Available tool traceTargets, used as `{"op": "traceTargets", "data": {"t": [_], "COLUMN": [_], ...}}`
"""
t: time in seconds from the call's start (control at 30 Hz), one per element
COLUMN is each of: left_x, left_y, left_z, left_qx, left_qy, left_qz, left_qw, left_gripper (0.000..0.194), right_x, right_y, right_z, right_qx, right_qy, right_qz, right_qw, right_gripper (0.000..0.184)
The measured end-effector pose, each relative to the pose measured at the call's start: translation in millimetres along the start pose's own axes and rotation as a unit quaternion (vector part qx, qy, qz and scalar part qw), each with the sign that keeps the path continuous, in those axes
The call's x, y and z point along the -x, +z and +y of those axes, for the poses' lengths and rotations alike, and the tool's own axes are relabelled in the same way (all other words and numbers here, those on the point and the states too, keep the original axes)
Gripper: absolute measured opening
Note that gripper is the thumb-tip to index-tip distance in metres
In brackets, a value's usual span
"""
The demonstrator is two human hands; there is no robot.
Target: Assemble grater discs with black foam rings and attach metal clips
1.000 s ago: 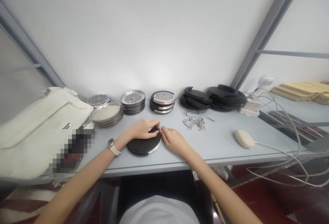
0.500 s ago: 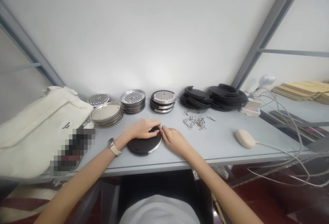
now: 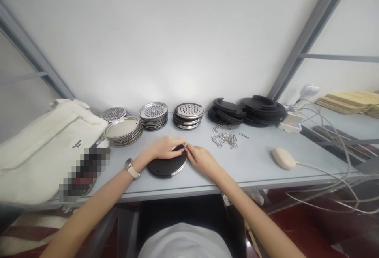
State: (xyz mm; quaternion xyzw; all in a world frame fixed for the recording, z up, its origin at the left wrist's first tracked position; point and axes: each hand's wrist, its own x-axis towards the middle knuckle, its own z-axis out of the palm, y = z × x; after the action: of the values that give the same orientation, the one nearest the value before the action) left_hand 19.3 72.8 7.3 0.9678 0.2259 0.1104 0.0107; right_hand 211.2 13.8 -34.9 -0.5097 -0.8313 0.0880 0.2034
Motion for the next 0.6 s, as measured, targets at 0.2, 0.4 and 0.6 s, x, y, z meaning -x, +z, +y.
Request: {"op": "traceTargets", "data": {"t": [0.2,0.4,0.6], "left_x": [-0.3,-0.4,-0.8], "left_y": [0.0,0.3,1.1], "left_z": [-0.4,-0.6,0.0], "left_qx": [-0.004,-0.015,-0.022], "left_qy": [0.008,0.012,0.007], "left_qz": [0.004,0.009,0.019], "left_qw": [1.0,1.0,1.0], "left_gripper": [0.017,0.016,0.016], "right_x": [0.3,0.6,0.6], "right_y": [1.3,1.7,1.3], "right_z": [-0.4,-0.3,-0.6], "right_qx": [0.009,0.016,0.011], "right_qy": [0.005,0.008,0.01], "right_qz": [0.0,-0.004,-0.001], "right_qw": [1.0,1.0,1.0], "right_gripper": [0.02,0.02,0.02]}}
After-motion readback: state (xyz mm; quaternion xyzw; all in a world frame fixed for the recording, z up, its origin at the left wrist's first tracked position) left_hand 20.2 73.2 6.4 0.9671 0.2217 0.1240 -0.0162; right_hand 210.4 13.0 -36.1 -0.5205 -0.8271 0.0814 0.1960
